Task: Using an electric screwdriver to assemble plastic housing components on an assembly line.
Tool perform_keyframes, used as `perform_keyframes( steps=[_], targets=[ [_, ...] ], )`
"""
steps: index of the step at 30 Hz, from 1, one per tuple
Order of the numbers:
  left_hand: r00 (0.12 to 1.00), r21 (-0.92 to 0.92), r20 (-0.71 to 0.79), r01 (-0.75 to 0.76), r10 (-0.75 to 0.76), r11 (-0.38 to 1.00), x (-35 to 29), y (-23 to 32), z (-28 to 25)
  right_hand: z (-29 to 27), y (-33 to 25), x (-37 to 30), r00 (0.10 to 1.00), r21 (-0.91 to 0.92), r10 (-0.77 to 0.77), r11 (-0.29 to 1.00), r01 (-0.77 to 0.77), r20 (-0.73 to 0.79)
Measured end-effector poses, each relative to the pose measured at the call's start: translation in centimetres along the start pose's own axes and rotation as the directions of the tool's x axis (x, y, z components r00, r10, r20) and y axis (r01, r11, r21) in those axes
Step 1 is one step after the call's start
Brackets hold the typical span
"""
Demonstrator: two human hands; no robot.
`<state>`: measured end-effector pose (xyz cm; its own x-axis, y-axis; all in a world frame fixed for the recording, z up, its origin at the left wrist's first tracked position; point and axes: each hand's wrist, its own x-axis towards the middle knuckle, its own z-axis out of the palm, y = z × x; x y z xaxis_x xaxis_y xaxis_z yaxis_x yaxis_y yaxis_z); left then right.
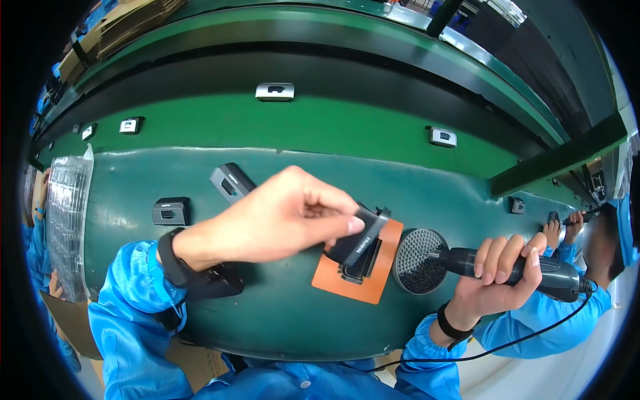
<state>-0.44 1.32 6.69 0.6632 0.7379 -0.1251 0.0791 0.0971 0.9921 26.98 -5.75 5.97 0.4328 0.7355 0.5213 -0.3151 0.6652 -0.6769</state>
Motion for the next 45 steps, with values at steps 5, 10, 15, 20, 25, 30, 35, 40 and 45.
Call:
perform_keyframes(
  steps=[5, 10, 15, 20, 25, 30, 35, 40, 45],
  targets=[
    [0.979, 0.64, -0.042, -0.126, 0.199, 0.758, 2.4, 1.0, -2.9, 1.5, 0.3, -0.7, 0.996, -0.012, -0.028, 1.0, 0.029, 0.08],
    [0.907, 0.986, 0.166, -0.143, 0.387, -0.086, 11.6, -3.5, -7.7, 1.9, 0.4, -1.9, 0.99, 0.007, 0.036, 0.999, -0.038, 0.134],
    [0.894, 0.987, 0.153, -0.161, 0.42, -0.017, 14.6, -5.6, -8.0, 0.8, 0.1, -2.0, 0.988, -0.019, 0.029, 0.999, -0.026, 0.155],
    [0.977, 0.978, -0.21, 0.21, 0.027, -0.003, 13.7, -1.9, -15.1, 1.5, -0.6, -2.0, 0.994, 0.013, 0.055, 0.998, -0.056, 0.094],
    [0.987, 0.987, 0.067, -0.087, 0.144, 0.137, 13.6, -3.9, -20.8, 1.3, -1.0, -2.6, 0.984, 0.058, 0.152, 0.986, -0.158, 0.097],
    [0.977, 0.97, -0.043, -0.009, 0.211, 0.242, 11.1, -3.6, -20.8, 1.5, 0.9, -2.9, 0.961, -0.005, 0.201, 0.979, -0.203, 0.188],
    [0.967, 0.965, -0.028, -0.04, 0.254, 0.258, 8.6, 1.7, -11.8, 1.0, 0.2, -2.4, 0.97, -0.045, 0.153, 0.988, -0.148, 0.187],
    [0.634, 0.706, 0.692, -0.693, 0.345, -0.143, 1.1, 3.1, -1.1, 1.8, 0.2, -2.2, 0.976, -0.029, 0.161, 0.987, -0.158, 0.148],
    [0.433, 0.495, 0.866, -0.816, 0.251, -0.299, 2.7, -2.9, 1.6, 0.0, 0.1, -1.1, 0.986, 0.076, 0.072, 0.994, -0.084, 0.153]
  ],
)
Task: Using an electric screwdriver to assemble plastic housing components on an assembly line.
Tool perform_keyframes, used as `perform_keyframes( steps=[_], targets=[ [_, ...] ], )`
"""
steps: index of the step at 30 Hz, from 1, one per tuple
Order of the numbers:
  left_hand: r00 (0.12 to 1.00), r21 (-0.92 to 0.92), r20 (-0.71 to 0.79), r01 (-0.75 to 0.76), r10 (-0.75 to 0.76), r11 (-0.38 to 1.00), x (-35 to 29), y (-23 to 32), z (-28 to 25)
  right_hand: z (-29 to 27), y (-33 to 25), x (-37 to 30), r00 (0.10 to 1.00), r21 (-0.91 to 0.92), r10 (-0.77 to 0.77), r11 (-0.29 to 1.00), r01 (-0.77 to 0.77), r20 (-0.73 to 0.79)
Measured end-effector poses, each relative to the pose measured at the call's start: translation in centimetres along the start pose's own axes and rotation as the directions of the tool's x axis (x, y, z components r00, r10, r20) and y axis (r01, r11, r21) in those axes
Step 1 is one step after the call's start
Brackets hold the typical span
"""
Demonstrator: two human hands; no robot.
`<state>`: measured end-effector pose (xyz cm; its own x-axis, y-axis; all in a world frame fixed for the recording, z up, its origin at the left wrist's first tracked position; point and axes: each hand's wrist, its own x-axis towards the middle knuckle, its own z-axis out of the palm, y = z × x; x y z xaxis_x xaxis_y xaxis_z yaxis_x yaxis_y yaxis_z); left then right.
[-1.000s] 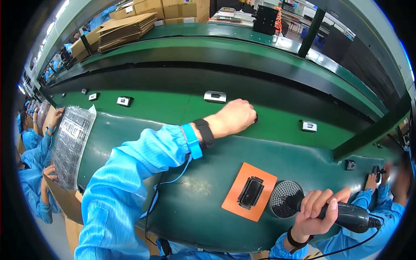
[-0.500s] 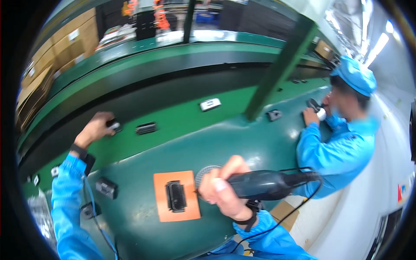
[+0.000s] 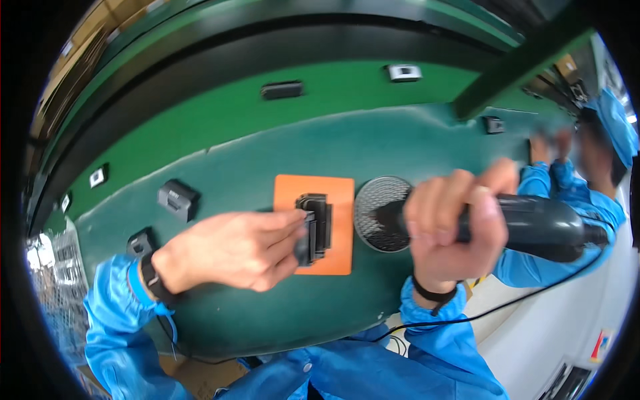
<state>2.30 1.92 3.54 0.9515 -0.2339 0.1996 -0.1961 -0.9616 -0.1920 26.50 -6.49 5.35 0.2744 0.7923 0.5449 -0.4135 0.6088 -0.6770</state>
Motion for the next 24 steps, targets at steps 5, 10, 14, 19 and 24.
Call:
perform_keyframes(
  steps=[5, 10, 14, 19, 24],
  targets=[
    [0.993, -0.062, -0.044, 0.103, -0.106, 0.993, -0.9, 0.0, 1.6, -0.2, 0.3, 0.1, 0.993, -0.032, 0.0, 0.999, 0.004, 0.117],
    [0.975, -0.163, -0.004, 0.217, -0.221, 0.962, 0.3, 0.4, 1.5, -0.5, -0.5, 0.5, 0.995, -0.199, -0.037, 0.979, 0.054, 0.088],
    [0.867, -0.012, 0.209, 0.465, -0.452, 0.885, 1.5, 4.3, -0.2, -0.8, 0.6, 0.6, 0.999, -0.305, 0.043, 0.952, -0.04, 0.003],
    [0.804, 0.111, 0.186, 0.554, -0.565, 0.825, 1.4, 5.7, 0.1, -0.8, 1.7, 0.9, 0.993, -0.25, 0.109, 0.964, -0.093, 0.049],
    [0.773, -0.062, 0.104, 0.633, -0.626, 0.772, 1.5, 6.0, 2.0, -0.8, 1.6, 1.4, 0.994, -0.285, 0.11, 0.953, -0.105, 0.003]
  ],
)
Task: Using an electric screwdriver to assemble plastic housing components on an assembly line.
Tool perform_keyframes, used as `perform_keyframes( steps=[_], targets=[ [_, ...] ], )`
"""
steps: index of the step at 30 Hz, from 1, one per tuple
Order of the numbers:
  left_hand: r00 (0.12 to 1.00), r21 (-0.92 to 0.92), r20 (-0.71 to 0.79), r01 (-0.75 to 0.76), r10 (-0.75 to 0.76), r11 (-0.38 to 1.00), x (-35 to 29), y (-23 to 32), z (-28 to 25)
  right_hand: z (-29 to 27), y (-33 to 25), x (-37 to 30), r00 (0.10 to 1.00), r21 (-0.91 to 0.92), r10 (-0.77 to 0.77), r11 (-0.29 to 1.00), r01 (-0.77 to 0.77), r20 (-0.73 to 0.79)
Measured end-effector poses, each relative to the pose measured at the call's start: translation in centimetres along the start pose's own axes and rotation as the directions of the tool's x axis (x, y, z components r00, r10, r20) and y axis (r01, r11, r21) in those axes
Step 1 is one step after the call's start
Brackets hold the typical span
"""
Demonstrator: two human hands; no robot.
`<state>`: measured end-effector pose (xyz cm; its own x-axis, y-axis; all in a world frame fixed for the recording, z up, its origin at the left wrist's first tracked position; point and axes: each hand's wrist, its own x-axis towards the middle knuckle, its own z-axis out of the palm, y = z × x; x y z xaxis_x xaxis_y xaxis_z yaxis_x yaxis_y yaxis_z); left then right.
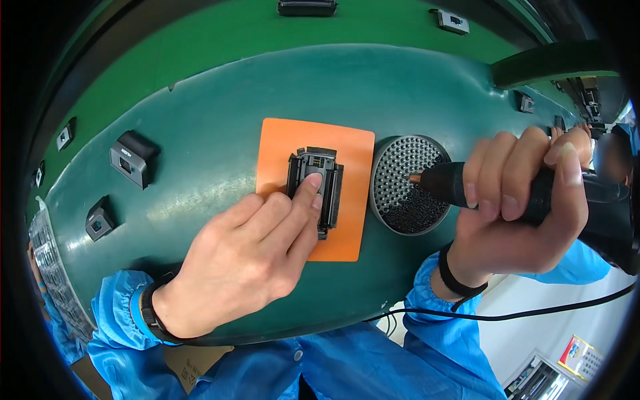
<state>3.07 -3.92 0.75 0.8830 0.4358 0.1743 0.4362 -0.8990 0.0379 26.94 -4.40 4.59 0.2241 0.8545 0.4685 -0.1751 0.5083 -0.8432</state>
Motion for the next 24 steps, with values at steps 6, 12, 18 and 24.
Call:
perform_keyframes(
  steps=[6, 12, 18, 24],
  targets=[
    [0.991, -0.156, 0.132, 0.06, -0.039, 0.986, 0.1, 0.1, -1.0, -1.7, 1.2, 0.1, 1.0, -0.003, -0.007, 1.0, 0.007, 0.015],
    [0.982, -0.062, 0.181, 0.065, -0.053, 0.996, 0.1, 0.6, -0.9, -1.2, 1.0, -0.4, 0.999, -0.21, 0.012, 0.978, -0.018, -0.031],
    [0.978, -0.067, 0.2, 0.065, -0.05, 0.996, 0.2, 0.3, -1.1, -1.9, 2.6, -0.5, 0.999, 0.056, 0.021, 0.998, -0.023, 0.044],
    [0.974, -0.074, 0.22, 0.079, -0.061, 0.994, 0.0, 0.3, -1.2, -2.0, 2.3, -0.5, 1.0, -0.065, -0.001, 0.998, 0.002, 0.021]
  ],
)
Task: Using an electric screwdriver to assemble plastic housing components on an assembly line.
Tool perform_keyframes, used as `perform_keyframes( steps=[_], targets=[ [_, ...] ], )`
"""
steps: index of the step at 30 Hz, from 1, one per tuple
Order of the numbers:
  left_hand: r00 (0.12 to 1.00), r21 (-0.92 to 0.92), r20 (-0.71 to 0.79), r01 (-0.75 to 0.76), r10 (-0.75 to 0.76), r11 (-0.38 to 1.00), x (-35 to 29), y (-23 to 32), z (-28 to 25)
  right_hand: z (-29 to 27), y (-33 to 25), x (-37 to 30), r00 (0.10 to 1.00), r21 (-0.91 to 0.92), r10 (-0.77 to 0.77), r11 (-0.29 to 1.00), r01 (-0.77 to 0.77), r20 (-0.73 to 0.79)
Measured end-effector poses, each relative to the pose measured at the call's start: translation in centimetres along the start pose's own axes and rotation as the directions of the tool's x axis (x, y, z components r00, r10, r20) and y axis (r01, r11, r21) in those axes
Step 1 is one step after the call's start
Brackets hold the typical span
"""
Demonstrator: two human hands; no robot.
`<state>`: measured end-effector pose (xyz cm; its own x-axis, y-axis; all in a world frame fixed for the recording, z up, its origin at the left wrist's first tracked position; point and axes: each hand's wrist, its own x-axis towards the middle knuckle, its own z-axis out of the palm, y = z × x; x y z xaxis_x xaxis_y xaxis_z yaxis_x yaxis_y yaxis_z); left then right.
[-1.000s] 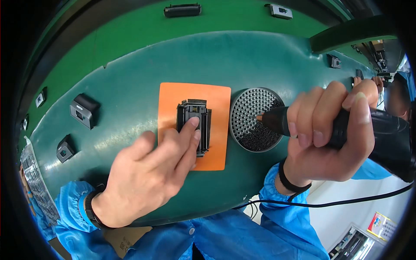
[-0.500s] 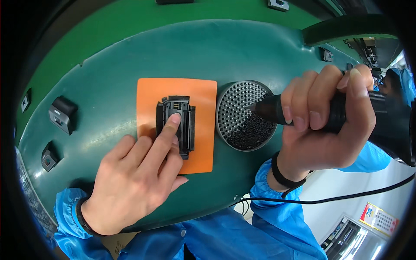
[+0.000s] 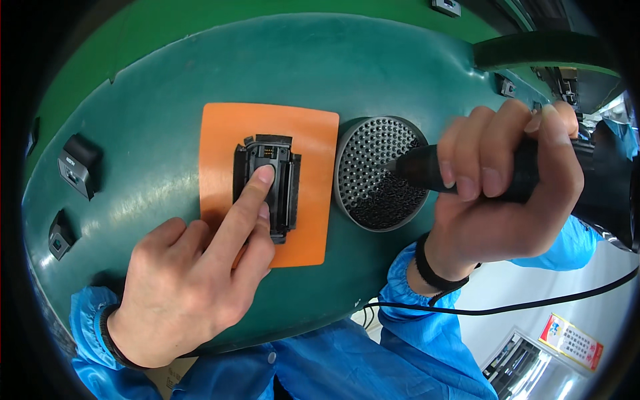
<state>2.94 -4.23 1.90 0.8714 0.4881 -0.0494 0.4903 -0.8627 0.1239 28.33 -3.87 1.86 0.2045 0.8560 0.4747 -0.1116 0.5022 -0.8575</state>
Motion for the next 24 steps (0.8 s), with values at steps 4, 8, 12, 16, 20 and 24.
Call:
perform_keyframes(
  steps=[4, 8, 12, 16, 20, 24],
  targets=[
    [1.0, 0.013, 0.006, -0.014, 0.014, 1.0, -0.1, -0.1, 0.0, -0.2, -0.4, 0.5, 0.999, -0.067, 0.007, 0.998, -0.004, 0.034],
    [1.0, -0.006, 0.016, 0.0, 0.0, 1.0, 0.0, -0.1, 0.0, 0.1, -0.3, 0.4, 1.0, -0.051, 0.01, 0.999, -0.009, 0.029],
    [1.0, 0.001, 0.025, 0.002, -0.003, 1.0, 0.2, 0.0, -0.1, 0.9, -0.1, 0.0, 0.995, -0.222, -0.081, 0.973, 0.065, -0.062],
    [1.0, -0.023, -0.008, -0.006, 0.005, 1.0, 0.1, -0.2, -0.4, 1.2, -0.2, 0.0, 0.998, -0.221, -0.067, 0.973, 0.062, -0.016],
    [1.0, -0.047, -0.025, -0.014, 0.013, 0.999, -0.5, -0.3, 0.1, 1.7, 0.0, 0.2, 0.989, -0.02, 0.052, 0.998, -0.056, -0.14],
    [0.996, 0.022, -0.087, -0.026, 0.028, 0.999, -0.9, 0.0, 0.8, 1.4, -3.8, 1.5, 0.998, 0.013, 0.055, 0.998, -0.055, -0.029]
  ],
)
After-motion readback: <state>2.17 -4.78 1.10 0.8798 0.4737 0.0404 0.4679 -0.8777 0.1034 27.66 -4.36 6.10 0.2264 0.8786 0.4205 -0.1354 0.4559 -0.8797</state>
